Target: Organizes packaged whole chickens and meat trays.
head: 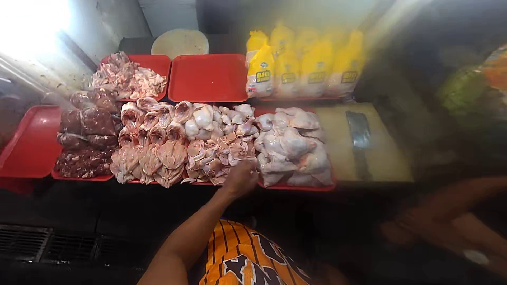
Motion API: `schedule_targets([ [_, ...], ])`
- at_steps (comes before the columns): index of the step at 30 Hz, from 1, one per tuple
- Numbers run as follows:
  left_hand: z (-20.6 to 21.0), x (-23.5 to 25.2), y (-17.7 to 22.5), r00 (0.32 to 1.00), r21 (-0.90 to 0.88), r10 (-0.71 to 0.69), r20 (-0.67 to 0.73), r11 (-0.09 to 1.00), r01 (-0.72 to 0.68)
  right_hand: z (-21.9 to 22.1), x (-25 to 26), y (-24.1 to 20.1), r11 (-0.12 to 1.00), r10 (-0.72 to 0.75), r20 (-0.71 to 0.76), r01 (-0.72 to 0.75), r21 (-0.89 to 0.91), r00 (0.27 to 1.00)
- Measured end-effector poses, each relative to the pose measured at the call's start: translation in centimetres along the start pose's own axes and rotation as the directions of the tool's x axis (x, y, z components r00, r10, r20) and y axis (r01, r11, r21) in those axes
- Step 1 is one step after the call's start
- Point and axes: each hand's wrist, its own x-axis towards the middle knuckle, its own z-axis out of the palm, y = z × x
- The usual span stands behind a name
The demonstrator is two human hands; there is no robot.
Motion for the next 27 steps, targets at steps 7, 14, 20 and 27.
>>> schedule_targets([
  [7, 3.2, -6.5, -3.4, 0.695, 0.108, -0.025, 0.719, 0.991, -0.076, 10.6, -8.7, -13.5, 0.87, -0.436, 0.166, 0.461, -0.176, 0.885],
  [14, -1.8, -14.0, 1.6, 0.524, 0.55, -0.505, 0.686, 0.831, 0.081, 24.5, -23.8, -26.5, 0.245, -0.518, 0.722, 0.888, -0.389, 0.46],
  [20, -10.0, -17.9, 5.1, 0.585, 0.25, -0.329, 0.741, 0.944, 0.213, 26.5, -24.2, -25.1, 0.169, -0.381, 0.81, 0.895, -0.412, 0.445],
  [27, -5.9, -17.1, 9.9, 0.578, 0.46, -0.557, 0.596, 0.827, 0.323, 21.4, -23.9, -22.7, 0.128, -0.388, 0.841, 0.926, -0.357, 0.377],
])
